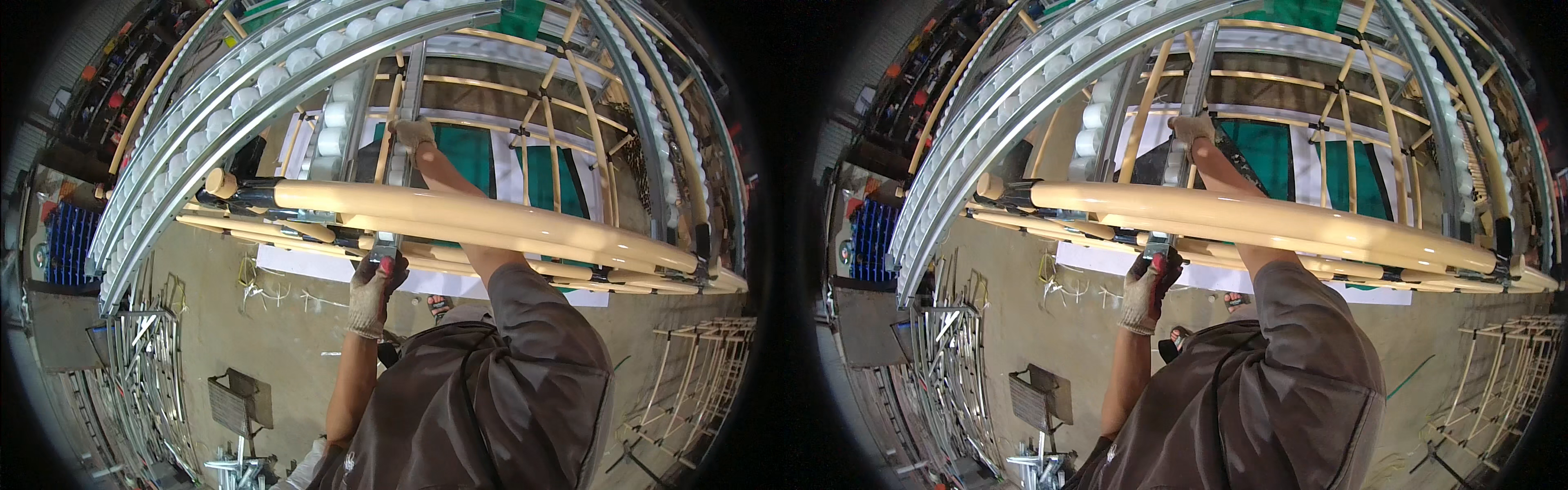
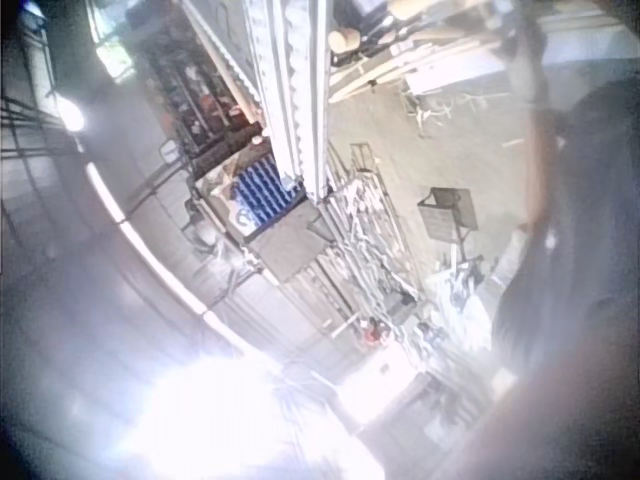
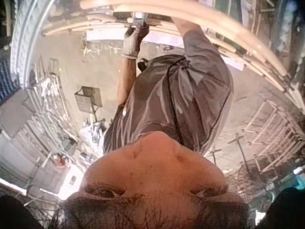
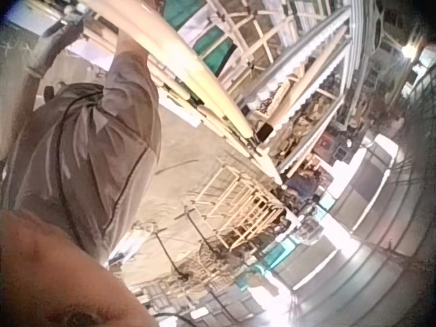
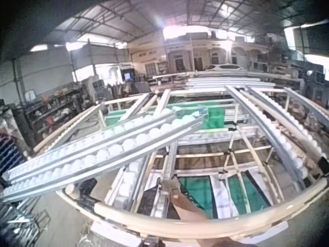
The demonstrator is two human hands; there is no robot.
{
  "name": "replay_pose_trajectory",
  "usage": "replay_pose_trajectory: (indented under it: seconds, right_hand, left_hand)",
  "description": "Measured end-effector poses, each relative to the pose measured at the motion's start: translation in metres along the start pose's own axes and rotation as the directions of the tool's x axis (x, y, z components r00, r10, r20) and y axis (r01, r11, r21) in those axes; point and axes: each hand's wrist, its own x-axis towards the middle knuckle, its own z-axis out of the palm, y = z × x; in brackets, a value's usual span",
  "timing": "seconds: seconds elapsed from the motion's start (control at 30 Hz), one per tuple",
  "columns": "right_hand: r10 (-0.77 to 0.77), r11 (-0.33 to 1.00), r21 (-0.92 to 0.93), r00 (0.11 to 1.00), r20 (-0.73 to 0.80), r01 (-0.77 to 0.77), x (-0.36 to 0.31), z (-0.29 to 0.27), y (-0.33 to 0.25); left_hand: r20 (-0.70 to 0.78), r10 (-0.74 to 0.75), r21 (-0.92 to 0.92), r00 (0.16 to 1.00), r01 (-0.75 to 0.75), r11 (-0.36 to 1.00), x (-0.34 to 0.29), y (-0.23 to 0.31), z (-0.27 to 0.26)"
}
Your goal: The person picks up metal roller tracks from a pile on the floor and places them onto a wooden and plastic frame, positioning and securing them by hand.
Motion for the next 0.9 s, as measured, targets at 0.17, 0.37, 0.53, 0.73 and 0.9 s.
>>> replay_pose_trajectory:
  seconds: [0.17,0.37,0.53,0.73,0.9]
  right_hand:
    - [-0.046,0.986,0.167,0.995,0.091,0.030,-0.016,-0.017,-0.025]
    - [-0.112,0.968,0.215,0.990,-0.088,0.129,0.020,-0.013,-0.010]
    - [-0.138,0.950,0.283,0.990,-0.013,0.136,0.034,-0.013,-0.006]
    - [-0.097,0.940,0.339,0.983,0.157,0.039,0.004,-0.024,-0.021]
    - [-0.128,0.979,0.173,0.984,0.123,0.106,-0.003,-0.022,-0.030]
  left_hand:
    - [-0.216,0.082,0.081,0.973,-0.066,0.995,0.008,-0.006,0.011]
    - [-0.306,0.062,0.137,0.950,-0.020,0.990,0.025,0.000,0.027]
    - [-0.289,0.048,0.131,0.956,-0.010,0.991,0.032,-0.001,0.024]
    - [-0.276,0.064,0.305,0.959,0.024,0.952,0.034,0.007,0.020]
    - [-0.128,0.421,0.678,0.898,-0.230,0.698,0.046,-0.006,-0.004]
